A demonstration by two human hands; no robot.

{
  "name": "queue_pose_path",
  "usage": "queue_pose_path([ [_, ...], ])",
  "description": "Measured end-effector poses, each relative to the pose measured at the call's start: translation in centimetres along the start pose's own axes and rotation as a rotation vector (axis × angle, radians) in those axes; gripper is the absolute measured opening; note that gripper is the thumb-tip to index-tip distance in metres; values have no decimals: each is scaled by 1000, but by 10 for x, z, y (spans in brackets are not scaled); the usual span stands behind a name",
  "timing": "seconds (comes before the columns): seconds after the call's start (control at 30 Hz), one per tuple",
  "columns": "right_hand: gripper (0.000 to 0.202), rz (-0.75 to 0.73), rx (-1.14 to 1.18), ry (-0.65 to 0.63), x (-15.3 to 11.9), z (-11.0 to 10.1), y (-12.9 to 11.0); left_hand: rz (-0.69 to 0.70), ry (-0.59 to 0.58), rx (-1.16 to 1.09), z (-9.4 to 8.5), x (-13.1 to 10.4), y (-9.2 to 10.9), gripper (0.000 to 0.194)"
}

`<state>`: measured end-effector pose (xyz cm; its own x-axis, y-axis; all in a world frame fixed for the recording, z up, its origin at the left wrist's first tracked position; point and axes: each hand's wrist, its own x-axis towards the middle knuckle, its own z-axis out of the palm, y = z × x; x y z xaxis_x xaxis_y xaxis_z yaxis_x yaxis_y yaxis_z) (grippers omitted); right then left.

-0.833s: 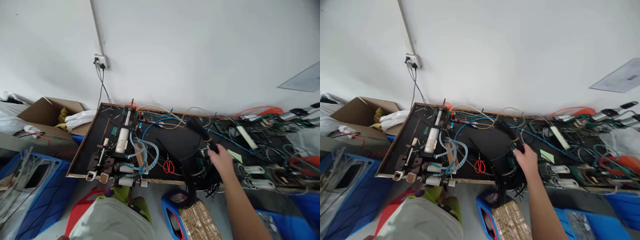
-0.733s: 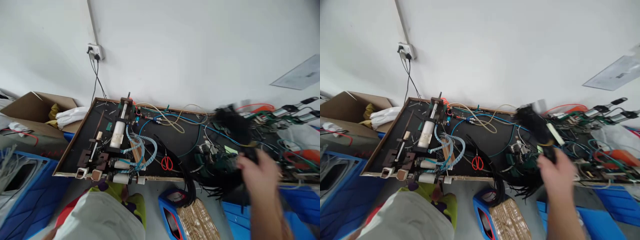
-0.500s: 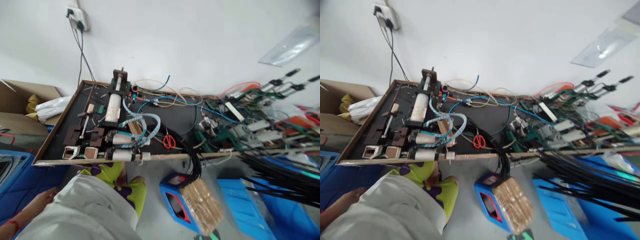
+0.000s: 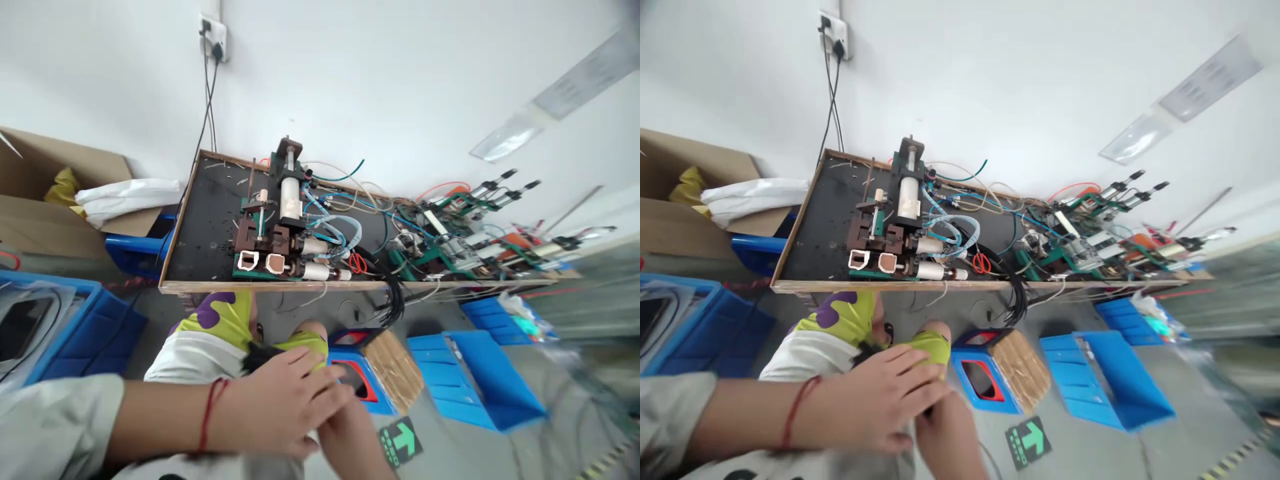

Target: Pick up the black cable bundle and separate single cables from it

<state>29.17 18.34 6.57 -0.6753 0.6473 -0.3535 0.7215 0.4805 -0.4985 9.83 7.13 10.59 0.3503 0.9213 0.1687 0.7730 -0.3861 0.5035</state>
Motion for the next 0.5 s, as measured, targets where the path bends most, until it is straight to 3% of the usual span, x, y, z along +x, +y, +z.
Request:
queue_pose_path([
  [0.03, 23, 14, 9, -37, -5, 12, -14, -63, -138, 19, 10, 8, -4, 75],
  [0.07, 25, 35, 21, -54, -6, 23, -25, -119, -197, 26, 20, 14, -12, 65],
  [0.13, 28, 54, 50, -34, -5, 33, -41, -154, -244, 26, 38, 18, -28, 55],
  [0.23, 39, 13, 59, -34, 0, 29, -45, -217, -256, 57, 51, 14, -41, 36],
  [0.37, 48, -12, 26, -131, 3, 17, -27, -263, -277, 75, 43, 4, -39, 22],
  [0.5, 59, 6, 79, -237, 13, 12, 5, -379, -262, 105, 18, -15, -50, 19],
])
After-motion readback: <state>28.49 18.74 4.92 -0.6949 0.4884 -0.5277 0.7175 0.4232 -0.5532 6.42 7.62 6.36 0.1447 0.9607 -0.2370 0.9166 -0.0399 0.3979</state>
